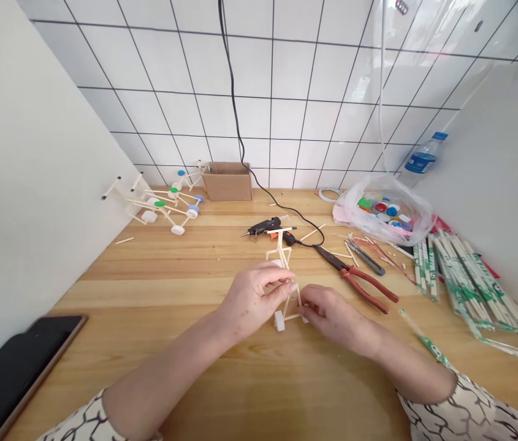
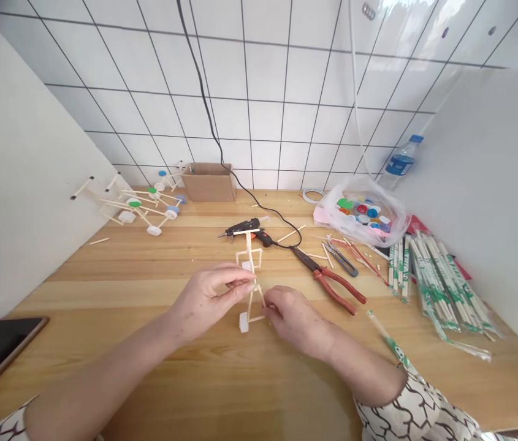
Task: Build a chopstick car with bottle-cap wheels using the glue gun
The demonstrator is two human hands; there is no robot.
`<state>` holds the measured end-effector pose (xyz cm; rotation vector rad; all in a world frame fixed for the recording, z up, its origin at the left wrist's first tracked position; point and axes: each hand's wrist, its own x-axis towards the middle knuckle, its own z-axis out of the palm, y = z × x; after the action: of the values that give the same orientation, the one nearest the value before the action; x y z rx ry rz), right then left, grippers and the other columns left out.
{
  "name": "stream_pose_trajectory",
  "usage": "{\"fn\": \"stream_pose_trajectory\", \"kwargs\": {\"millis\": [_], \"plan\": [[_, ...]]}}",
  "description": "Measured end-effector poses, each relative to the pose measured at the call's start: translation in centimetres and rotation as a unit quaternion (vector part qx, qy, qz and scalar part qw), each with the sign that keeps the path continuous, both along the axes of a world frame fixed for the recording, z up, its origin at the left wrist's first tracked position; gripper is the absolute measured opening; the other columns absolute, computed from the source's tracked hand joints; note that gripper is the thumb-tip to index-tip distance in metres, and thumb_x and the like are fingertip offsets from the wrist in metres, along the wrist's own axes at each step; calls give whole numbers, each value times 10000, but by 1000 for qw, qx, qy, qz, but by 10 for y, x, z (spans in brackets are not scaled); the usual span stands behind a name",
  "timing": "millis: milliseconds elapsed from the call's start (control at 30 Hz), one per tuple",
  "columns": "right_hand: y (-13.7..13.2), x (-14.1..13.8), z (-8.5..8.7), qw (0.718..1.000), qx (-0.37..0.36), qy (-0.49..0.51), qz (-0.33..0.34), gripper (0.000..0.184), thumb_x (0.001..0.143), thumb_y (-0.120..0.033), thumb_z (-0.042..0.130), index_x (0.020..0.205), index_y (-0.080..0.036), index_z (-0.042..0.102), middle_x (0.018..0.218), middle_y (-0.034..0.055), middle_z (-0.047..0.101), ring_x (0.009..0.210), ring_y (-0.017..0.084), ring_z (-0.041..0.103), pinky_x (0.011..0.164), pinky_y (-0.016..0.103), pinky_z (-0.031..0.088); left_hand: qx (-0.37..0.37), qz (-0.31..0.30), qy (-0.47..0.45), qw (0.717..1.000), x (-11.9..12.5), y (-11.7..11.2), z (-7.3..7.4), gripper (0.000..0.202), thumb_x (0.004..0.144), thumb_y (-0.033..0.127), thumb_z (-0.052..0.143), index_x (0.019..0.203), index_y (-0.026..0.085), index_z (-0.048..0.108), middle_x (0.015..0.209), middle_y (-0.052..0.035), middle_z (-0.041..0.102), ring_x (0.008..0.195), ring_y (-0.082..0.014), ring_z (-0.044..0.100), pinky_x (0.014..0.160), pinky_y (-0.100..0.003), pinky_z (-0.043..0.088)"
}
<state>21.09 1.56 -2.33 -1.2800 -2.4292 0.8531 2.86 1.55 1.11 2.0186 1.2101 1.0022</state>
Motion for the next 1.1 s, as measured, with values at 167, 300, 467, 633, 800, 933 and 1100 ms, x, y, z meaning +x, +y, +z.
{"fn": "stream_pose_trajectory", "kwargs": {"millis": [167,300,467,633,800,933,1100], "plan": [[0,-1,3,1000,-13,-4,0,161,801,-121,438,649,-173,448,657,-3,501,613,115,450,586,225,355,-10,-2,-5,1000,4,1,-12,112,765,212,592,790,176,695,753,-31,678,684,-143,621,631,-241,493],[1,-2,6,1000,-18,-9,-3,174,794,-120,458,627,-168,451,656,1,504,602,112,446,576,225,352,-12,-1,-9,1000,5,2,-14,109,757,178,586,762,168,695,716,-26,678,630,-130,604,583,-229,485],[1,-1,6,1000,-18,-1,2,178,796,-114,457,625,-165,466,649,4,511,592,109,448,562,220,358,-14,19,-11,1000,7,2,-12,102,744,162,582,740,174,683,698,-15,680,628,-129,615,599,-229,493],[2,-1,5,1000,-23,8,15,161,792,-93,446,651,-166,473,676,11,531,621,116,466,596,231,374,-21,15,9,1000,9,1,-9,119,757,181,572,789,176,686,737,-22,691,670,-136,624,626,-235,495],[3,0,4,1000,-15,7,14,167,784,-99,454,634,-170,468,667,7,517,611,116,455,583,230,365,-23,16,13,1000,9,1,-11,120,754,190,576,765,181,696,741,-16,699,610,-124,612,574,-225,488],[3,0,6,1000,-16,10,13,178,778,-83,444,623,-169,461,655,3,503,602,111,435,580,224,354,-29,13,14,999,9,1,-11,133,770,185,563,780,193,695,740,-1,706,664,-131,635,610,-221,494],[4,-1,7,1000,-16,8,16,187,759,-48,438,617,-168,458,637,-6,492,583,104,418,566,216,338,-34,28,21,999,10,0,-10,116,766,188,578,784,193,693,694,12,701,620,-124,634,595,-214,497]]}}
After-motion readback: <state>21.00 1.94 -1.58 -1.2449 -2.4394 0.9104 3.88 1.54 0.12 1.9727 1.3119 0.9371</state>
